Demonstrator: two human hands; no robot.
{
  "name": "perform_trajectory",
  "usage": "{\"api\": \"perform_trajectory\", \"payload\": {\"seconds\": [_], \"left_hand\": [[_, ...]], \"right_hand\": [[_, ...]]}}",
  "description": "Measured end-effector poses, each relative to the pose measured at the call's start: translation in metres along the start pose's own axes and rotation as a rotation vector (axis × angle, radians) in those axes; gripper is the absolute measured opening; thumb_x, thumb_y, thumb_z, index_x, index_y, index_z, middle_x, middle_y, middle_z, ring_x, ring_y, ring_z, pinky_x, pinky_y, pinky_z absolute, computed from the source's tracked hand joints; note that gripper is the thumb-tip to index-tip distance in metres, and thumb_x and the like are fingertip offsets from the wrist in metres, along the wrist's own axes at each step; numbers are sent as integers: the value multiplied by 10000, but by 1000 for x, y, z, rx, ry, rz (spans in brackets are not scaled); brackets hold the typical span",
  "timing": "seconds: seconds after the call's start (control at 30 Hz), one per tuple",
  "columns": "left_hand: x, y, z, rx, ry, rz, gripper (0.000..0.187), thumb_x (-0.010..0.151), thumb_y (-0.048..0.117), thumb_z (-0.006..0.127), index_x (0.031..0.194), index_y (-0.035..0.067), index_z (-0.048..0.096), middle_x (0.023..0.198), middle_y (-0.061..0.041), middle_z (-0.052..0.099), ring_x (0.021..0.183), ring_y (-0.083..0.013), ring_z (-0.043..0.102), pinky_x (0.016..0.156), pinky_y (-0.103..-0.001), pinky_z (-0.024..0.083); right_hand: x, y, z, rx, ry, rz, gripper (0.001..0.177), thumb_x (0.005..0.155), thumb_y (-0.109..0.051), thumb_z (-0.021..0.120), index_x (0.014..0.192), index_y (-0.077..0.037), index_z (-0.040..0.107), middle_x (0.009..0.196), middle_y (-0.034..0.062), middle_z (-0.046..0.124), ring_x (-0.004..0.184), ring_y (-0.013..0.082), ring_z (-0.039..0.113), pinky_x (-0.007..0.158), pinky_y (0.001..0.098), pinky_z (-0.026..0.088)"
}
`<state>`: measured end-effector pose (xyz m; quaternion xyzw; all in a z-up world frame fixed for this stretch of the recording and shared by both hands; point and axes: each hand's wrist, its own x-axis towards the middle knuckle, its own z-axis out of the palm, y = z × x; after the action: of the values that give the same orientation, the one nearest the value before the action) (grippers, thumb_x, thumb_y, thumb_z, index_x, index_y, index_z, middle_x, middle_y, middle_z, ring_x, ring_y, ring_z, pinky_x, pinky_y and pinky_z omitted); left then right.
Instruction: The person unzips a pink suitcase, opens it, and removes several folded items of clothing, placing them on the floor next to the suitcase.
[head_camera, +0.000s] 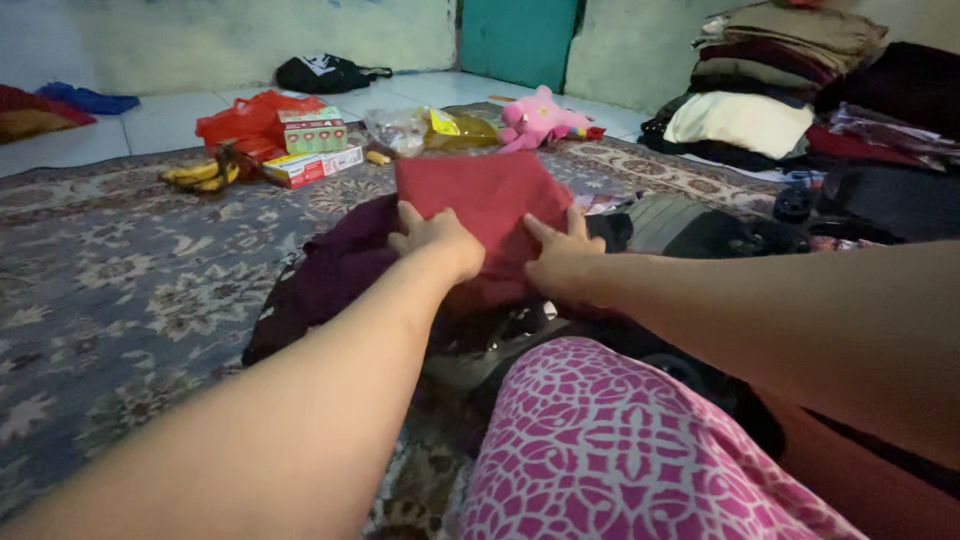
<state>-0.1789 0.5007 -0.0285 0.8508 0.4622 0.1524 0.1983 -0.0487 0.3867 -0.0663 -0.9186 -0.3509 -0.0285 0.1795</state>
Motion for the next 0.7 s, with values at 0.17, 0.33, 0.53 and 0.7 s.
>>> {"api": "perform_trajectory", "payload": {"seconds": [0.17, 0.33, 0.53, 0.7], "left_hand": [[-17, 27, -6, 8, -121, -178, 971, 823, 56, 739, 1598, 324, 220, 1708, -79, -139, 1524, -486, -43, 1149, -720, 212], [-63, 71, -17, -22, -27, -4, 603, 898, 266, 687, 1478, 253, 523, 1708, -84, 172, 1593, -372, -11, 1192, -775, 59], [-109, 142, 20, -241, 200, 405, 443, 818, 253, 728, 1255, 198, 674, 1480, -134, 470, 1453, -340, 371, 1120, -659, 344], [-161, 215, 46, -349, 135, 582, 419, 741, 215, 760, 1157, 201, 709, 1326, -118, 549, 1291, -331, 516, 1032, -508, 467]], "right_hand": [[26, 22, -15, -138, -71, -313, 868, 788, -403, 776, 1554, -310, 381, 1505, 222, 392, 1361, 515, 379, 1097, 513, 404], [3, 58, -75, 24, -35, -216, 693, 769, -368, 676, 1441, -219, 595, 1320, 252, 682, 1254, 418, 641, 1078, 464, 512], [-35, 136, -127, -40, 448, -463, 617, 719, -244, 719, 1317, -100, 679, 1351, 297, 602, 1322, 449, 521, 1137, 468, 408], [-90, 203, -168, 38, 415, -59, 642, 707, -267, 726, 1331, -140, 643, 1403, 261, 520, 1294, 423, 495, 1085, 460, 406]]}}
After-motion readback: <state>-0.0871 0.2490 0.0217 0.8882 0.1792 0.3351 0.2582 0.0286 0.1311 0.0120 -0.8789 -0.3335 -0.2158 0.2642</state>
